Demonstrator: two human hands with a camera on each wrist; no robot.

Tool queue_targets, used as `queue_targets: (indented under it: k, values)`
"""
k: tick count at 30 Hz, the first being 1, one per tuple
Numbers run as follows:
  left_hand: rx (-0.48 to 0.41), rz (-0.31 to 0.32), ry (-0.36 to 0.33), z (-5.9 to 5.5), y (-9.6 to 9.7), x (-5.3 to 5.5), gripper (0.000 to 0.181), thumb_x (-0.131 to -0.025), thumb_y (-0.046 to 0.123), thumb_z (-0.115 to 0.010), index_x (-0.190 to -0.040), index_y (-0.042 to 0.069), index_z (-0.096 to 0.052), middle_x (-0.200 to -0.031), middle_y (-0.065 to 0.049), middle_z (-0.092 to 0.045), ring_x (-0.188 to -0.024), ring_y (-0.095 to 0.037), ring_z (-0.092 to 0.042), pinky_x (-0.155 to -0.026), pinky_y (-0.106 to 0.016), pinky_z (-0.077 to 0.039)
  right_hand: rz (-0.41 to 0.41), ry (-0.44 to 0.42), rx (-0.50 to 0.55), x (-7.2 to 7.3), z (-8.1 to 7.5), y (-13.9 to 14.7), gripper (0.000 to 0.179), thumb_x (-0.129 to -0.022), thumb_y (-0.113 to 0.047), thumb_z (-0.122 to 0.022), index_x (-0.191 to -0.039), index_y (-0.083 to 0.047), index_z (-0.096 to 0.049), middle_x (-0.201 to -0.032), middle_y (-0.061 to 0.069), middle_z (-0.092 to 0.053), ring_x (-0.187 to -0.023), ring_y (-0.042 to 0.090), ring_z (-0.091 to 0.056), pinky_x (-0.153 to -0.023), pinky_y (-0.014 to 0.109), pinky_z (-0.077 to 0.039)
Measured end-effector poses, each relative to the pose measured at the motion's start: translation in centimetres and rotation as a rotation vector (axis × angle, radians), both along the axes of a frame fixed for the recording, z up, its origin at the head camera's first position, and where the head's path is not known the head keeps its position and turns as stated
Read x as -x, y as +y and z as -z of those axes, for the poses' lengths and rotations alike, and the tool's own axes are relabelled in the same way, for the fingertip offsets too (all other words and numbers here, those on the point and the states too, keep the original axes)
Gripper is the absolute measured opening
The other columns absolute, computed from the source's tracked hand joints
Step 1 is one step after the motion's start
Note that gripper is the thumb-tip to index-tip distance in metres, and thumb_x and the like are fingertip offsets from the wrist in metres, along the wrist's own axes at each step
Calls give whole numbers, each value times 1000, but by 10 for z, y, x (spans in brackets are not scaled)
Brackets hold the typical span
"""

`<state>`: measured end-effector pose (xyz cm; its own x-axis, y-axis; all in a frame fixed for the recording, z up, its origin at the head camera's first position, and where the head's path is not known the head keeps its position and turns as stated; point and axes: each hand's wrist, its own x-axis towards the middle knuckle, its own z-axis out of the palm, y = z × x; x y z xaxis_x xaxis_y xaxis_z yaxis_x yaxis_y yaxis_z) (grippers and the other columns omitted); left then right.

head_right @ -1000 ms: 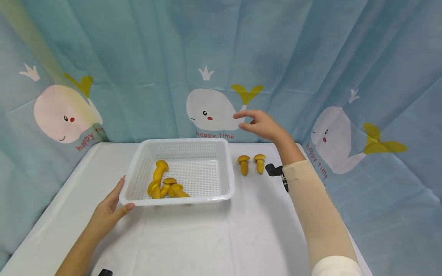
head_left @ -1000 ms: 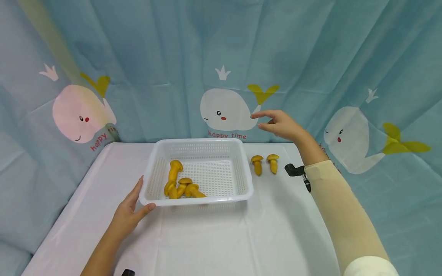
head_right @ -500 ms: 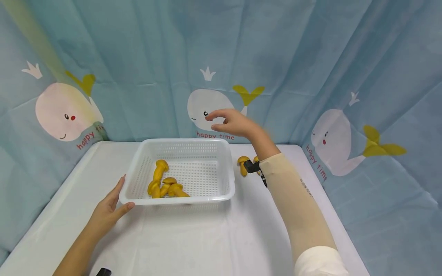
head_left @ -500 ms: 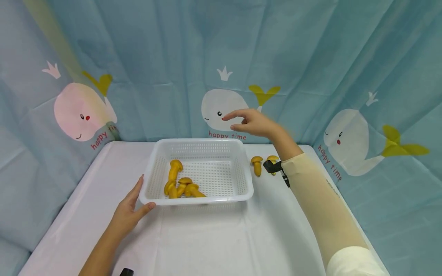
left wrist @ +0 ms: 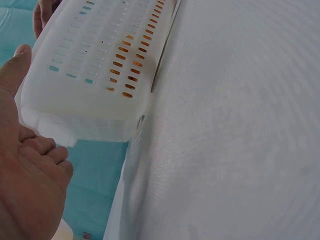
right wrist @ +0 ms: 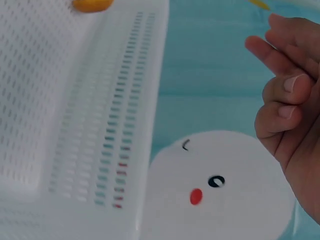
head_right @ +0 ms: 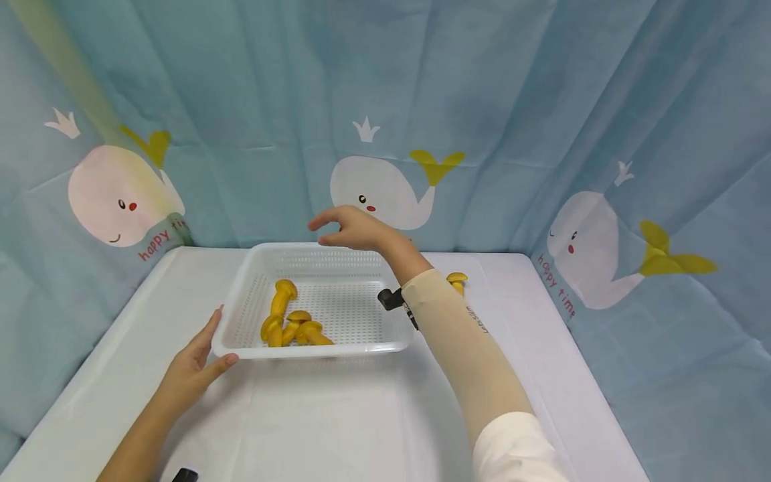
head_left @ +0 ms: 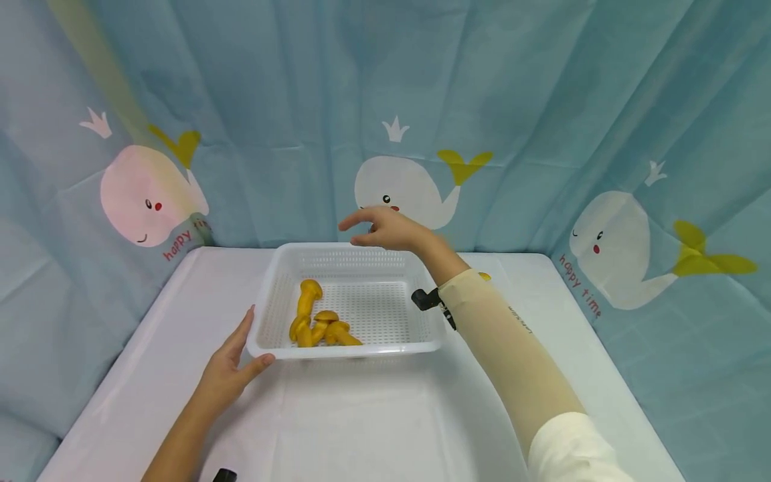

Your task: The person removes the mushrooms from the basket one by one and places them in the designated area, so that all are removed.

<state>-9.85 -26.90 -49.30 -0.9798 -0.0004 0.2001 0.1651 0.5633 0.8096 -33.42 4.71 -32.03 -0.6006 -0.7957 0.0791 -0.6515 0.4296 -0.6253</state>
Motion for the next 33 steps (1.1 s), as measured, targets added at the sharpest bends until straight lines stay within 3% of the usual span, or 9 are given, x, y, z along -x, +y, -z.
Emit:
queue_targets:
  k: [7, 13, 20, 27, 33]
  values:
    - [9, -8, -3, 0, 0, -3, 100, -89, 27, -81, -164, 35, -16, -171, 4, -17, -154, -41, -20, -106, -75, -34, -28, -31, -3, 5, 23, -30, 36, -100, -26, -68, -135, -18, -67, -137, -5, -64, -134, 15, -54, -104, 29, -52]
    - [3, -2, 6, 0, 4, -4, 101, -88, 26, -83, -164, 33, -18, -171, 2, -18, -153, -43, -22, -105, -75, -35, -51, -71, -17, 9, 48, -51, 33, -101, -22, -68, -133, -15, -68, -136, -1, -66, -130, 19, -58, -95, 29, -58]
    - [17, -17, 3, 1, 6, -3, 102, -87, 30, -83, -164, 34, -17, -171, 3, -18, -154, -42, -23, -107, -72, -36, -12, -121, -67, 12, 74, -69, 34, -100, -22, -69, -133, -16, -68, -136, -1, -66, -128, 24, -60, -83, 35, -62]
    - [5, -2, 20, 3, 9, -4, 101, -87, 26, -83, -164, 34, -18, -171, 0, -20, -153, -44, -24, -106, -72, -36, 23, -232, -95, 13, 101, -77, 39, -99, -24, -70, -136, -13, -66, -137, -2, -65, -123, 20, -60, -92, 51, -61]
    - [-6, -7, -4, 0, 12, -7, 102, -87, 28, -83, -164, 34, -18, -171, 3, -19, -153, -44, -24, -106, -74, -36, 24, -228, -138, 13, 117, -82, 41, -98, -24, -71, -137, -13, -65, -138, -3, -65, -122, 19, -60, -88, 39, -61]
